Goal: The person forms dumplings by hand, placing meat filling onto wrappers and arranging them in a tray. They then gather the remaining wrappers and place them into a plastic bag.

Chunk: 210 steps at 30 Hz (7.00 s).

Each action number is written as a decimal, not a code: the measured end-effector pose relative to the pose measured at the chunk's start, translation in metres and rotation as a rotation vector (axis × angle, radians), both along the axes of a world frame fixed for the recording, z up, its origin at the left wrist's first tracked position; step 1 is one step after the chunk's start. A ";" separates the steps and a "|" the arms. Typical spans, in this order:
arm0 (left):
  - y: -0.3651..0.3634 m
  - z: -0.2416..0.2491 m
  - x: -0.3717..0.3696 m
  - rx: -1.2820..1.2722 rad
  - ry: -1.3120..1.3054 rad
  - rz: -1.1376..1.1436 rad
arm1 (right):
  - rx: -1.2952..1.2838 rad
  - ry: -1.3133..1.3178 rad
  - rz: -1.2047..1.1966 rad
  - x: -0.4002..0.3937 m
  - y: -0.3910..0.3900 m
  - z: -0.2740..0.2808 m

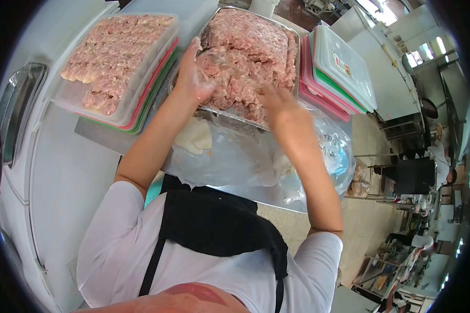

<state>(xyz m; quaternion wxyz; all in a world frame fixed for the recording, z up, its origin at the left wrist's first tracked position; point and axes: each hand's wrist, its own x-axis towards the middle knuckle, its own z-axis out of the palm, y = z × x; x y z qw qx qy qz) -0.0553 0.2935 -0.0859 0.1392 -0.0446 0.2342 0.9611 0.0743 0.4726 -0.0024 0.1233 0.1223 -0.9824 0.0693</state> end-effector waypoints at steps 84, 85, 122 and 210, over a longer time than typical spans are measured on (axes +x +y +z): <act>-0.056 0.056 0.053 -1.284 1.070 -0.153 | -0.356 -0.071 0.095 0.034 0.043 0.037; -0.056 0.066 0.058 -1.247 0.992 -0.217 | -0.311 -0.088 0.137 0.033 0.031 0.031; -0.286 0.081 0.070 -2.159 0.417 0.144 | -0.828 -0.288 0.005 -0.068 0.060 -0.121; 0.003 0.002 0.037 -0.082 0.056 -0.110 | -1.330 -0.402 -0.071 -0.030 0.020 -0.043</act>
